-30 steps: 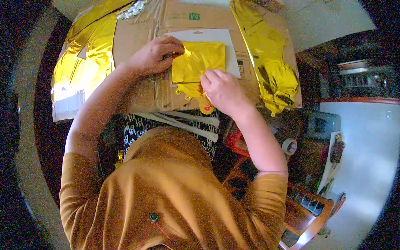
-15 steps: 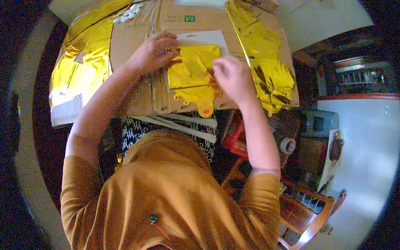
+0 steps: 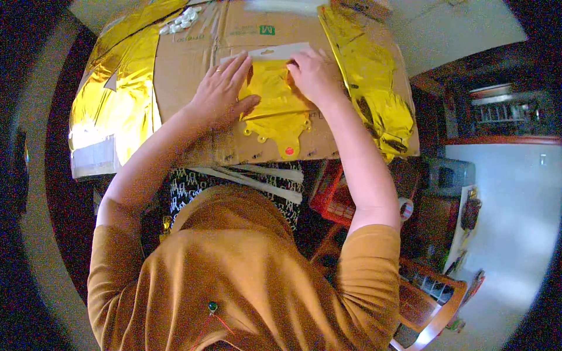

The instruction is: Folding gold foil balloons and inserting them into plastic retail sleeves with cardboard backings.

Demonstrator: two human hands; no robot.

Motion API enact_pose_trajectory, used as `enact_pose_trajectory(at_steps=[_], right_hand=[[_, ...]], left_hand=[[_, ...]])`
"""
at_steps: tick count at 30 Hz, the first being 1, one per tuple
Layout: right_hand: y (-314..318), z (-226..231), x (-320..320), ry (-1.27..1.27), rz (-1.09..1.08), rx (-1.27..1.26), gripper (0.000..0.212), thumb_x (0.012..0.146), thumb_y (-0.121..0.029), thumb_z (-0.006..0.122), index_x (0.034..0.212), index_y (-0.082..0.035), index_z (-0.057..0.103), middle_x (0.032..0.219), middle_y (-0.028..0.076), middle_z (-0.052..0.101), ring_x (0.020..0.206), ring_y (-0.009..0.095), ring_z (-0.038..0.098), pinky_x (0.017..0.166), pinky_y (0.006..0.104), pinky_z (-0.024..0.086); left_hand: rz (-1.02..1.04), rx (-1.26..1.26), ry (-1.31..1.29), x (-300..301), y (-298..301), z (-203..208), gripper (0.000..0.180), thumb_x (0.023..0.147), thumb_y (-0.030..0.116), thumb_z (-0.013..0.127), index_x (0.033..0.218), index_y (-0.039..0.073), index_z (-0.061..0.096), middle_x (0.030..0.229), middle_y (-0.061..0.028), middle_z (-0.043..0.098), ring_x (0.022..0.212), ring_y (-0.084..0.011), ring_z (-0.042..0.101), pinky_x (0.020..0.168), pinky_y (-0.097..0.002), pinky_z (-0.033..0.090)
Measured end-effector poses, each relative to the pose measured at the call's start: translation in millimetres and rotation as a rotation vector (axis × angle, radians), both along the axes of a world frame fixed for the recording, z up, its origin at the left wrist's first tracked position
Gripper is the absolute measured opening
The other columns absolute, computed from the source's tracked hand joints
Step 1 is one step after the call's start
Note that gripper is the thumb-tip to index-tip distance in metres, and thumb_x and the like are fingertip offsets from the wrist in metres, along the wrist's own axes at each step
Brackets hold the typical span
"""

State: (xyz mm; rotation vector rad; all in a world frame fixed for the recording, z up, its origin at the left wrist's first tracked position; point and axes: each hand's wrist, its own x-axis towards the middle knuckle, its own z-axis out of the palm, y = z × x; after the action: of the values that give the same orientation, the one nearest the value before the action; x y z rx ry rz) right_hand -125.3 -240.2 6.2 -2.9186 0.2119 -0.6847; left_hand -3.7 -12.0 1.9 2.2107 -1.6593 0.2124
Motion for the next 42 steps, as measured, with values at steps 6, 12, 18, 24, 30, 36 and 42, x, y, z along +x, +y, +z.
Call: enact_pose_trajectory(at_steps=[6, 12, 18, 24, 30, 36, 42], right_hand=[[-8, -5, 10, 0.005, -0.034, -0.006, 0.024, 0.089, -0.022, 0.069, 0.106, -0.006, 0.071, 0.112, 0.01, 0.068, 0.101, 0.032, 0.061, 0.091, 0.0406, 0.049], [-12, 0, 5, -0.009, 0.011, 0.086, 0.026, 0.088, -0.021, 0.07, 0.11, -0.006, 0.07, 0.113, 0.01, 0.068, 0.107, 0.031, 0.061, 0.093, 0.0397, 0.05], [25, 39, -42, 0.026, 0.235, 0.03, 0.033, 0.081, -0.018, 0.075, 0.112, -0.007, 0.07, 0.118, 0.012, 0.066, 0.112, 0.031, 0.062, 0.096, 0.0409, 0.049], [52, 36, -60, 0.151, 0.322, -0.189, 0.039, 0.073, -0.011, 0.075, 0.11, -0.004, 0.068, 0.118, 0.012, 0.066, 0.109, 0.028, 0.063, 0.096, 0.042, 0.048], [57, 25, -54, -0.095, 0.305, -0.376, 0.02, 0.083, -0.014, 0.059, 0.099, -0.003, 0.066, 0.103, 0.01, 0.069, 0.096, 0.023, 0.065, 0.087, 0.038, 0.049], [55, 25, -50, -0.178, 0.26, -0.28, 0.019, 0.082, -0.011, 0.065, 0.099, -0.005, 0.067, 0.101, 0.009, 0.071, 0.093, 0.024, 0.067, 0.083, 0.0387, 0.051], [40, 65, -39, -0.118, 0.064, 0.161, 0.02, 0.084, -0.01, 0.071, 0.103, -0.004, 0.072, 0.092, 0.01, 0.074, 0.082, 0.022, 0.07, 0.077, 0.0334, 0.054]], left_hand=[[-0.026, -0.087, -0.059, 6, -3, -13, 0.074, 0.091, 0.047, 0.06, 0.142, -0.003, 0.043, 0.148, -0.0201, 0.045, 0.135, -0.0365, 0.043, 0.11, -0.0487, 0.036], [-0.033, -0.127, -0.029, 7, -1, -14, 0.073, 0.092, 0.044, 0.063, 0.146, 0.001, 0.04, 0.149, -0.0184, 0.044, 0.138, -0.036, 0.04, 0.109, -0.0494, 0.036], [-0.037, -0.119, 0.0, 9, 3, -12, 0.072, 0.092, 0.043, 0.064, 0.146, 0.002, 0.04, 0.149, -0.017, 0.044, 0.138, -0.0347, 0.041, 0.108, -0.0489, 0.037], [-0.054, -0.102, 0.041, 13, 2, -9, 0.07, 0.092, 0.041, 0.064, 0.146, 0.003, 0.041, 0.148, -0.0161, 0.045, 0.138, -0.0342, 0.041, 0.107, -0.0488, 0.038], [-0.072, -0.137, 0.032, 12, 3, -9, 0.066, 0.093, 0.037, 0.064, 0.145, 0.003, 0.043, 0.147, -0.016, 0.047, 0.136, -0.0342, 0.043, 0.109, -0.0487, 0.037], [-0.08, -0.115, 0.272, 28, 1, -7, 0.057, 0.096, 0.032, 0.061, 0.144, 0.005, 0.046, 0.143, -0.019, 0.051, 0.133, -0.0361, 0.046, 0.11, -0.0454, 0.037], [0.142, -0.28, 0.433, 54, 3, -5, 0.044, 0.09, 0.027, 0.059, 0.127, 0.003, 0.062, 0.127, -0.0219, 0.061, 0.118, -0.0392, 0.057, 0.103, -0.0455, 0.045]])
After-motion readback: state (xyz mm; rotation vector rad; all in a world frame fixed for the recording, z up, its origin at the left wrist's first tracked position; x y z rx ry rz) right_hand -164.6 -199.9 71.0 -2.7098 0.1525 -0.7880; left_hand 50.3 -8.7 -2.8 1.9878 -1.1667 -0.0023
